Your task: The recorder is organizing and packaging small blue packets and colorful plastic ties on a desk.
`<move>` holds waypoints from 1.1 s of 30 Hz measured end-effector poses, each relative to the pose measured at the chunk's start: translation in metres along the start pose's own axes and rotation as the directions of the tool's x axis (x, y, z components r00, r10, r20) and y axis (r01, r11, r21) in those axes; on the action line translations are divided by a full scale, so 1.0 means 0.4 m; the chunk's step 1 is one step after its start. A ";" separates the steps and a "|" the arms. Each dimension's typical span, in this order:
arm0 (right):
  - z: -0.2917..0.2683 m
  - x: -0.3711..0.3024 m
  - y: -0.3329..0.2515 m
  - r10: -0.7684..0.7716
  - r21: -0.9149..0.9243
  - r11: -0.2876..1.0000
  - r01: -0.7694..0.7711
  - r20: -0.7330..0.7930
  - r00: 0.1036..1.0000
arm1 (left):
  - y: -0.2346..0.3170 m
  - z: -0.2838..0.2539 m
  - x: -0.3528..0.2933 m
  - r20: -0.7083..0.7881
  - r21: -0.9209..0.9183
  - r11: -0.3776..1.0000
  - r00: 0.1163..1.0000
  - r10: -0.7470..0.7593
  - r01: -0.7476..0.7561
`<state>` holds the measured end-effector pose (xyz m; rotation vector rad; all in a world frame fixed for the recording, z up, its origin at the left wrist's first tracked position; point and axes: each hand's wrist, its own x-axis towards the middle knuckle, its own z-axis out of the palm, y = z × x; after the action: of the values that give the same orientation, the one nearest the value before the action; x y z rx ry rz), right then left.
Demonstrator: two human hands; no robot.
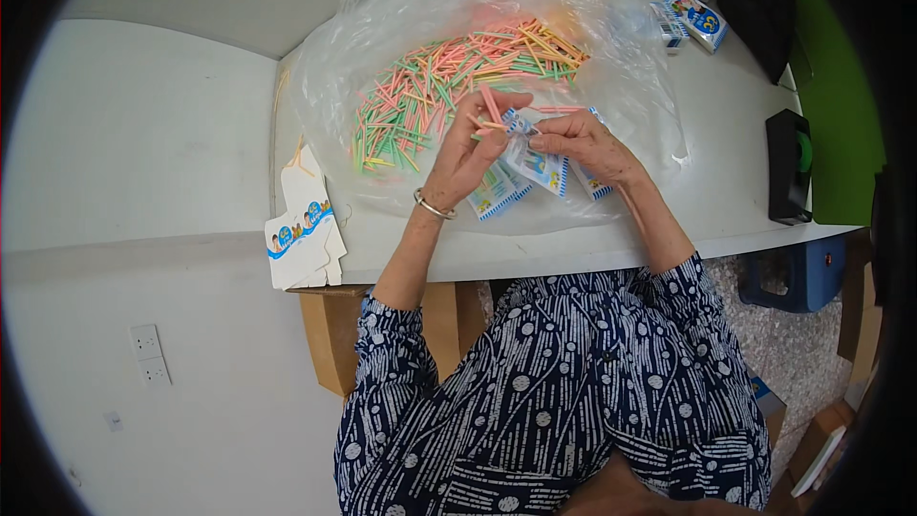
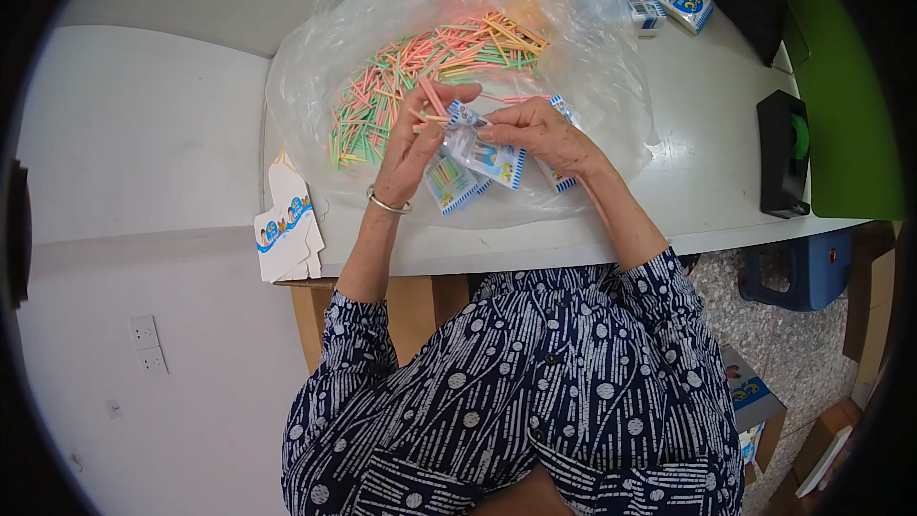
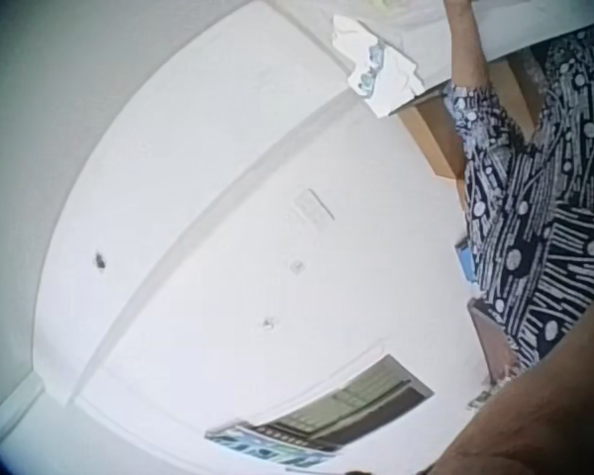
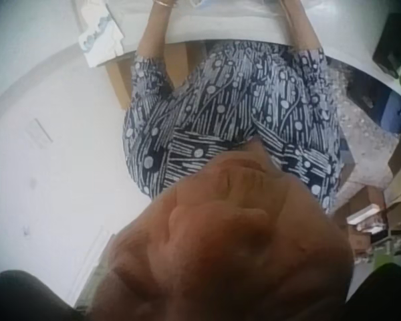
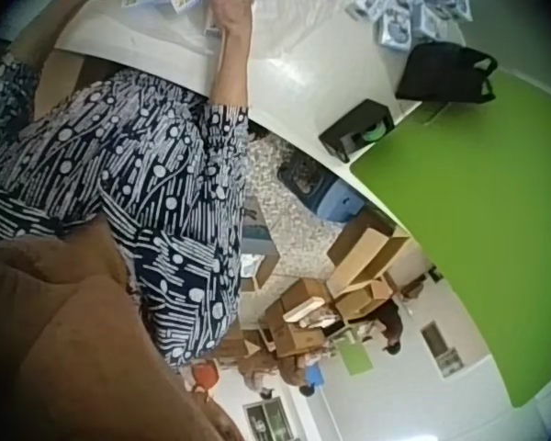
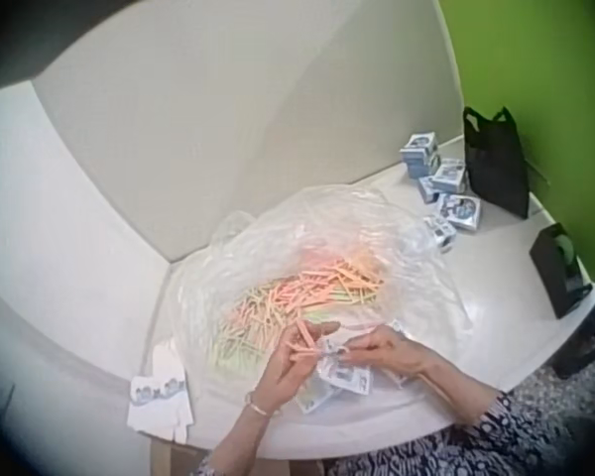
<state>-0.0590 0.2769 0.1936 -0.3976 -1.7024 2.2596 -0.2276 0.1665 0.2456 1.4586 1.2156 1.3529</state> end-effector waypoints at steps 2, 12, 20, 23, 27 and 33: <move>0.001 0.011 -0.006 -0.021 -0.038 0.999 0.019 -0.037 0.999 | -0.009 -0.021 0.005 0.004 0.006 0.999 0.999 0.035 -0.035; 0.032 0.063 -0.040 -0.191 0.037 0.979 0.198 -0.149 0.970 | 0.054 -0.075 0.034 -0.031 0.706 0.707 0.999 -0.021 0.037; 0.037 0.064 -0.034 -0.193 0.000 0.981 0.196 -0.157 0.968 | 0.047 -0.092 0.082 -0.244 -0.126 0.975 0.947 -0.210 0.183; 0.043 0.067 -0.021 -0.157 0.056 0.984 0.169 -0.174 0.972 | 0.037 -0.078 0.088 -0.271 -0.018 0.991 0.954 -0.129 0.129; 0.045 0.066 0.007 -0.125 0.132 0.980 0.150 -0.179 0.976 | 0.034 -0.049 0.084 -0.205 0.295 0.938 0.971 -0.124 0.181; 0.040 0.060 0.035 -0.103 0.269 0.948 0.173 -0.255 0.961 | 0.005 -0.047 0.065 -0.059 0.665 0.747 0.996 0.062 -0.007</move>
<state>-0.0881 0.2681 0.1832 -0.4454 -1.2211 2.2105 -0.2466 0.1901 0.2560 1.9271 1.8585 1.0349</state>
